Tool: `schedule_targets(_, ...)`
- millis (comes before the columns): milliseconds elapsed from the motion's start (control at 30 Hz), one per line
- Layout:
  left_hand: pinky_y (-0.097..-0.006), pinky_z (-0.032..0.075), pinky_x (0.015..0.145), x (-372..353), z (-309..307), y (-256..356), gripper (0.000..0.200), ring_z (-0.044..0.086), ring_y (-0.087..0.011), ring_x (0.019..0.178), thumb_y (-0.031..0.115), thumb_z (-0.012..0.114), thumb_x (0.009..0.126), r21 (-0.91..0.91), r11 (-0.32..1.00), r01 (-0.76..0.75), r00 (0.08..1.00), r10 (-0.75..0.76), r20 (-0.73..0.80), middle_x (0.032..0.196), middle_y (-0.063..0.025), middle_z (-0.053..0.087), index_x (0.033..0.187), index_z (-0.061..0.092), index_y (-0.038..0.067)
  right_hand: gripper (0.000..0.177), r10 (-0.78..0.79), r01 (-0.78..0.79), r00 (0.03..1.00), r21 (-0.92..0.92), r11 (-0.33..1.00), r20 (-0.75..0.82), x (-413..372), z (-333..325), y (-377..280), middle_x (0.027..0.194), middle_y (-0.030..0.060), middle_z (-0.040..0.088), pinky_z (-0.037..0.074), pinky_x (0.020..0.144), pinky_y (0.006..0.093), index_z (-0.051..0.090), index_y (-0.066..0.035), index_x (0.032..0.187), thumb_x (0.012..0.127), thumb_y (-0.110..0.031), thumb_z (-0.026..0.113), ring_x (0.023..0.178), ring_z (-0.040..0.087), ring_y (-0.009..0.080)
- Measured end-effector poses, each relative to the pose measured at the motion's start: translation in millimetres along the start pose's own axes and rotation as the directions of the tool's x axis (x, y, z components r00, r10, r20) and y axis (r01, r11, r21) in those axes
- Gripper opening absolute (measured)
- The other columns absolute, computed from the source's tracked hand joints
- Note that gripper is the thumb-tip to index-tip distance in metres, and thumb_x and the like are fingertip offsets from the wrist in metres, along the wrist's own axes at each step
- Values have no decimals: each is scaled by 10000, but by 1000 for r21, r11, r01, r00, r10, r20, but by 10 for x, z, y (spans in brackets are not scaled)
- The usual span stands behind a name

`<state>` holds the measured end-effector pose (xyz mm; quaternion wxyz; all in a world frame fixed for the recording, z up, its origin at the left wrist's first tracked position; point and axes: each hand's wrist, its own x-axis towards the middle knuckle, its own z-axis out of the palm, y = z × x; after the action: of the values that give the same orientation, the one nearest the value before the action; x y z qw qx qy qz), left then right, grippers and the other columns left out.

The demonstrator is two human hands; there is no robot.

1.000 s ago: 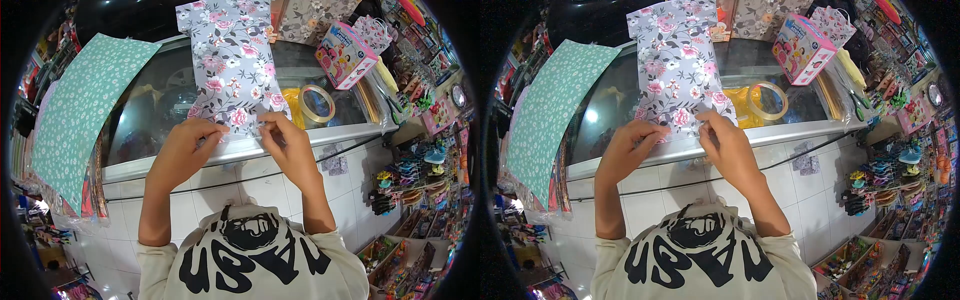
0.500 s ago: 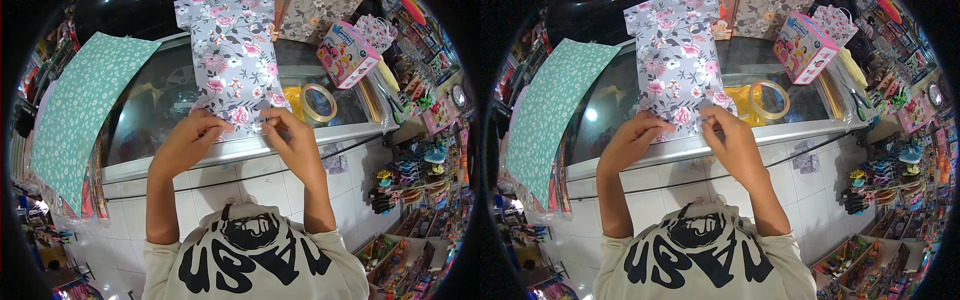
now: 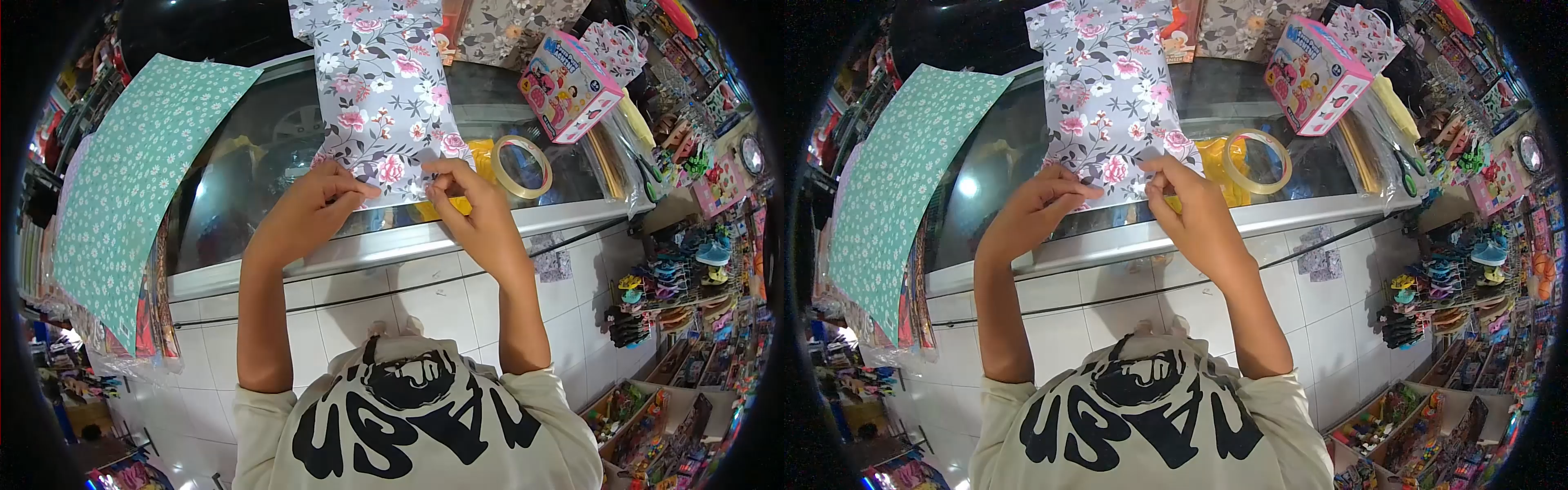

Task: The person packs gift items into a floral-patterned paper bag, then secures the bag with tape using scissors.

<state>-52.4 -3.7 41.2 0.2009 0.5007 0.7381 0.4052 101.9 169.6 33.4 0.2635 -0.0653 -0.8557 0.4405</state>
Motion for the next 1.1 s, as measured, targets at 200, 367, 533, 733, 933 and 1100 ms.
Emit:
schedule_targets(200,-233,362,780,-96,39,97,238,442,-142,881,35,568,862,41,999,-32,999,32,-11,919,-33,451,1072,673,72,222,-12,13,1000,12,1000,-24,-89,36,-9,759,113,551,454,695,298,533,-7,1089,868,-23,547,695,550,219)
schedule_targets(367,-236,362,764,-136,74,74,243,433,-145,847,40,564,870,1,997,-74,996,74,-48,893,-31,446,1090,663,67,220,34,-34,999,25,999,-8,-107,25,-31,764,103,562,455,705,285,540,-11,1087,868,-25,556,717,564,201)
schedule_targets(533,-241,395,682,-72,54,35,226,469,-102,751,44,583,867,-124,992,34,997,-42,-58,796,-10,517,1081,653,57,178,105,-105,994,62,993,5,-66,-9,-19,765,91,608,458,708,266,587,4,1027,854,-38,591,721,582,151)
schedule_targets(733,-210,417,653,-40,-22,6,348,507,-45,709,23,646,821,-360,928,98,991,-123,-47,765,7,591,1161,574,49,121,166,-173,985,199,965,50,-13,-82,45,801,48,652,467,723,240,641,21,940,847,-53,617,756,588,91)
schedule_targets(933,-216,415,708,-30,-74,27,399,535,-60,749,8,672,789,-408,903,138,990,-142,22,766,1,595,1165,543,38,105,141,-199,967,287,937,211,57,-225,134,843,9,639,450,721,205,649,15,948,873,-48,610,798,567,61)
schedule_targets(1100,-222,400,687,-35,-68,-44,417,532,-68,721,2,667,779,-482,873,74,997,-74,19,756,-9,607,1172,530,39,105,214,-261,958,267,928,192,68,-212,126,819,-3,621,438,725,204,652,17,937,875,-48,598,776,546,53)
